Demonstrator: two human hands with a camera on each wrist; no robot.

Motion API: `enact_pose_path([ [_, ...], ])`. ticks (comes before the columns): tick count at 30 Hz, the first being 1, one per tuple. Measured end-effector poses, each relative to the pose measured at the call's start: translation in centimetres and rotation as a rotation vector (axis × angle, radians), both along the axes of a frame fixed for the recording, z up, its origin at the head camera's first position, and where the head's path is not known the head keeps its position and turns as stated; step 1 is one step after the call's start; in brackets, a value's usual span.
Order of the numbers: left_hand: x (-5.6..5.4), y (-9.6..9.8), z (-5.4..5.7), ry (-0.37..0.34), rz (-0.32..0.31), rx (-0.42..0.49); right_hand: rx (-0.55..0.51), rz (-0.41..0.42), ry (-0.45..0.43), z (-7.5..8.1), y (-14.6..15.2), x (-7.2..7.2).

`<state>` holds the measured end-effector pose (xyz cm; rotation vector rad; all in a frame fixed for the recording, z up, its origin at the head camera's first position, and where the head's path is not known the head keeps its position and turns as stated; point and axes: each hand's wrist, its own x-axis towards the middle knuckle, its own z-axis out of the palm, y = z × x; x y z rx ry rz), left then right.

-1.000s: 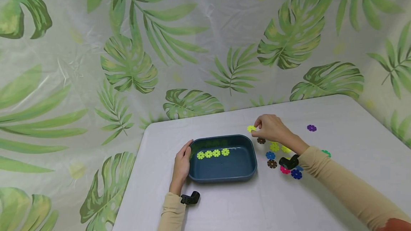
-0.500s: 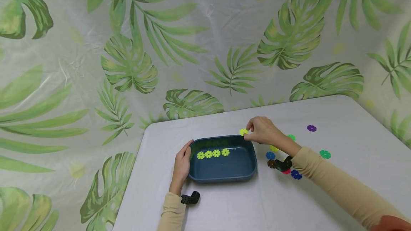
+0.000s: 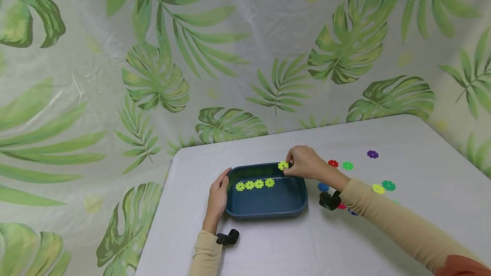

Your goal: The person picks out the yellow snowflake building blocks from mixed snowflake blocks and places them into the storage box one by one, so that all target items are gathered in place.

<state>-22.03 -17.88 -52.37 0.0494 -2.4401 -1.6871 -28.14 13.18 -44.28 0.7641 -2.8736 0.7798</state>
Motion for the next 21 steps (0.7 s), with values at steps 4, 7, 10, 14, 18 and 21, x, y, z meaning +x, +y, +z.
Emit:
enact_pose_path([
  [4, 0.0, 0.0, 0.0, -0.002, 0.001, -0.003, 0.011, 0.014, -0.011, -0.4, -0.5, 0.0],
  [7, 0.0, 0.0, 0.1, -0.006, 0.002, -0.002, 0.026, 0.018, -0.019, -0.7, -0.8, 0.1],
  [10, 0.0, 0.0, 0.1, -0.008, 0.003, -0.001, 0.046, 0.020, -0.020, -1.0, -1.0, 0.3],
  [14, 0.1, 0.0, 0.1, -0.010, 0.005, 0.001, 0.064, 0.030, -0.022, -1.3, -1.3, 0.6],
  [18, 0.0, 0.0, 0.0, -0.010, 0.003, 0.005, 0.099, 0.048, -0.009, -1.6, -1.7, 0.8],
  [21, 0.0, 0.0, 0.1, -0.005, -0.002, 0.007, 0.144, 0.055, 0.012, -1.8, -2.0, 0.8],
])
